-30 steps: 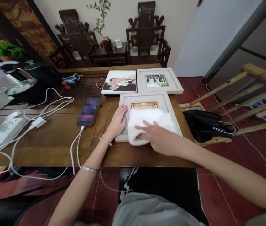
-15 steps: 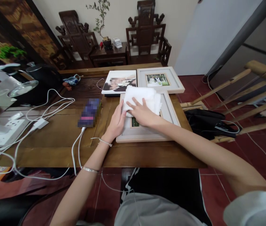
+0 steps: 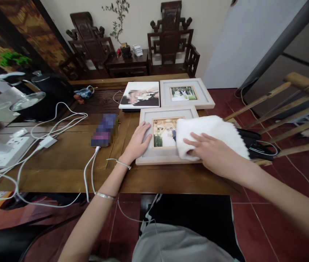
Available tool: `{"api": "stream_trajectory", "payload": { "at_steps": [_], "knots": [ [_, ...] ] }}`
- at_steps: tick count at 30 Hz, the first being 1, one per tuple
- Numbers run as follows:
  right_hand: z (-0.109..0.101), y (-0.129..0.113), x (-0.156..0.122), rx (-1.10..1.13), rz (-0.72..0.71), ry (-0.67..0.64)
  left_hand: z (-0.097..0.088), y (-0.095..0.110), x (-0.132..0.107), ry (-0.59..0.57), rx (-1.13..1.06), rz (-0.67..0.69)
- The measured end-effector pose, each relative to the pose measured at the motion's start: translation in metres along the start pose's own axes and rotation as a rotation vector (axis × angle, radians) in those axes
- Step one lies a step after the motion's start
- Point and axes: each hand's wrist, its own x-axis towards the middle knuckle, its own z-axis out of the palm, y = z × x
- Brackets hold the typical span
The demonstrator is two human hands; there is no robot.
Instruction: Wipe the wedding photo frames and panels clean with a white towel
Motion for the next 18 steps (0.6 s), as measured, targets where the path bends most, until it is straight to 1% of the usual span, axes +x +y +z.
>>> {"api": "stream_trajectory", "payload": {
  "at_steps": [2,5,7,11,14,16,18],
  "knots": [
    [-0.002,0.007,-0.01,-0.048,0.029,0.006,0.0,0.0,0.0,0.0,0.004,0.001],
    [-0.003,0.001,-0.01,-0.087,-0.004,0.021,0.001,0.001,0.0,0.003,0.005,-0.015],
    [-0.002,-0.011,0.0,-0.08,-0.04,0.034,0.001,0.001,0.0,0.01,-0.001,-0.026],
    [0.002,-0.037,0.034,-0.034,-0.134,0.062,0.002,-0.001,0.0,0.026,-0.012,-0.036],
    [0.005,-0.048,0.055,-0.016,-0.21,0.109,0.001,-0.003,-0.001,0.022,-0.017,-0.048],
    [0.007,-0.049,0.058,-0.012,-0.213,0.125,0.0,-0.003,-0.002,0.013,-0.016,-0.052],
    [0.008,-0.046,0.053,-0.019,-0.18,0.114,-0.001,-0.002,-0.002,0.005,-0.01,-0.049]
  ]
}}
